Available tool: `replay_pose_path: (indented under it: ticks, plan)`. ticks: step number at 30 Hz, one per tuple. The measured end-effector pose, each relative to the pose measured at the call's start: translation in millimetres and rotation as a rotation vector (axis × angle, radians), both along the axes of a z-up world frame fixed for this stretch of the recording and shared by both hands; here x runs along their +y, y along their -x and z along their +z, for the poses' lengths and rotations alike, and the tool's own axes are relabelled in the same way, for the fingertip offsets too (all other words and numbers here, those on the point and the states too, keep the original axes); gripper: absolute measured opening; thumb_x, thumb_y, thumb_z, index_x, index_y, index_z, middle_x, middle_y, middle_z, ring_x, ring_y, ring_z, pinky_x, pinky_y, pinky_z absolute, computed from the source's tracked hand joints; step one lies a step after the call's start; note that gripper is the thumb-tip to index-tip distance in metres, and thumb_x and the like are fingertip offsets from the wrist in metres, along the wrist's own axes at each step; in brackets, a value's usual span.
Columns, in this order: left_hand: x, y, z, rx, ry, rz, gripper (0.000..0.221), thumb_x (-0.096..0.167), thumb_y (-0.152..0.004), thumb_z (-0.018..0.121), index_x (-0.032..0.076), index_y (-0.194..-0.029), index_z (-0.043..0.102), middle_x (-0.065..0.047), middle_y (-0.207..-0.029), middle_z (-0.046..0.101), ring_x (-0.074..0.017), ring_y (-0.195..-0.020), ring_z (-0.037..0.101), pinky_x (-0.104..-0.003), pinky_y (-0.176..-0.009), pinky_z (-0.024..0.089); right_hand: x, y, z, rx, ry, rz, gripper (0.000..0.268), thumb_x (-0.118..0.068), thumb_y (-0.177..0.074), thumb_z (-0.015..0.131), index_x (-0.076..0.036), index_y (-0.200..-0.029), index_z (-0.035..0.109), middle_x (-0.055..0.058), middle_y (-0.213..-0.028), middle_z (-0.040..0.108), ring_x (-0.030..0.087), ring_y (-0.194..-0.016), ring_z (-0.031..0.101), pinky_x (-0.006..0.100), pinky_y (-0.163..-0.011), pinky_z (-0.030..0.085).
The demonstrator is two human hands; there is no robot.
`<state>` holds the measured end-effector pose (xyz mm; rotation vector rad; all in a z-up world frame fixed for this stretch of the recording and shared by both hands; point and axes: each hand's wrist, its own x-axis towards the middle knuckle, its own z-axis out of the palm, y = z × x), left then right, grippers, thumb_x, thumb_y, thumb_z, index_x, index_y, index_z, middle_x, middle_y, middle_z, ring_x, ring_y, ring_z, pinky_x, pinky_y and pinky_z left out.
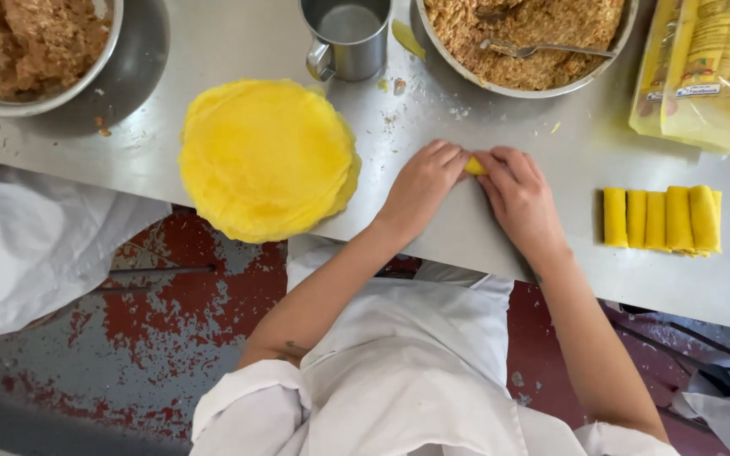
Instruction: Peeling thin yellow wrappers, adding meat filling using a fork, and rolling them into lumpia rolls on a stainless steel table.
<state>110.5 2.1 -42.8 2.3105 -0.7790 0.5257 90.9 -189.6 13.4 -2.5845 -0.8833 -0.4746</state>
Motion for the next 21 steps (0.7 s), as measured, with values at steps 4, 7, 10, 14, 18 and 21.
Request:
replay_pose_path:
  ticks: [4, 7, 10, 14, 18, 21]
  plan:
    - [27, 50, 47, 0.074, -0.006, -0.07, 0.016, 0.014, -0.108, 0.06, 0.004, -0.11, 0.072, -0.009, -0.106, 0.07, -0.0209, -0.108, 0.066, -0.034, -0.103, 0.052, -1, 42, 15, 0.135, -0.093, 0.013, 0.029, -0.008, -0.102, 0.07, -0.003, -0.13, 0.073, 0.014, -0.121, 0.064, 0.034, -0.11, 0.069, 0.044, -0.097, 0.057]
    - [35, 55, 58, 0.432, 0.379, -0.229, 0.016, 0.009, -0.108, 0.062, -0.003, -0.114, 0.07, -0.015, -0.107, 0.07, -0.0284, -0.109, 0.067, -0.039, -0.102, 0.052, -10, 44, 16, 0.319, -0.245, 0.007, 0.026, -0.008, -0.097, 0.073, -0.003, -0.122, 0.076, 0.014, -0.118, 0.067, 0.033, -0.101, 0.072, 0.043, -0.092, 0.058]
    - [29, 43, 35, 0.322, 0.362, -0.108, 0.017, 0.017, -0.105, 0.069, 0.003, -0.113, 0.073, -0.013, -0.114, 0.073, -0.0271, -0.114, 0.068, -0.038, -0.104, 0.054, -15, 34, 2, 0.24, -0.253, -0.076, 0.033, -0.013, -0.102, 0.071, -0.001, -0.134, 0.072, 0.017, -0.122, 0.06, 0.036, -0.101, 0.068, 0.048, -0.093, 0.056]
    - [30, 32, 39, 0.32, 0.393, -0.098, 0.03, 0.015, -0.098, 0.077, 0.007, -0.126, 0.073, -0.012, -0.117, 0.076, -0.0294, -0.116, 0.07, -0.04, -0.105, 0.057, -3, 28, 3, 0.229, -0.367, -0.067, 0.043, -0.015, -0.096, 0.08, 0.001, -0.134, 0.067, 0.017, -0.128, 0.066, 0.038, -0.117, 0.067, 0.046, -0.1, 0.053]
    - [36, 41, 39, 0.502, 0.489, -0.161, 0.038, 0.019, -0.1, 0.076, 0.011, -0.137, 0.068, -0.007, -0.118, 0.078, -0.0215, -0.11, 0.075, -0.034, -0.1, 0.06, -13, 40, 9, 0.403, -0.485, -0.09, 0.035, -0.014, -0.094, 0.081, -0.004, -0.126, 0.074, 0.011, -0.121, 0.077, 0.031, -0.114, 0.073, 0.043, -0.095, 0.057]
    - [41, 48, 59, 0.672, 0.5, -0.238, 0.043, 0.022, -0.099, 0.077, 0.013, -0.14, 0.065, -0.007, -0.105, 0.081, -0.0189, -0.094, 0.078, -0.033, -0.088, 0.063, -3, 58, 38, 0.592, -0.642, -0.026, 0.04, -0.015, -0.087, 0.084, -0.004, -0.124, 0.077, 0.017, -0.122, 0.078, 0.032, -0.117, 0.074, 0.043, -0.096, 0.058]
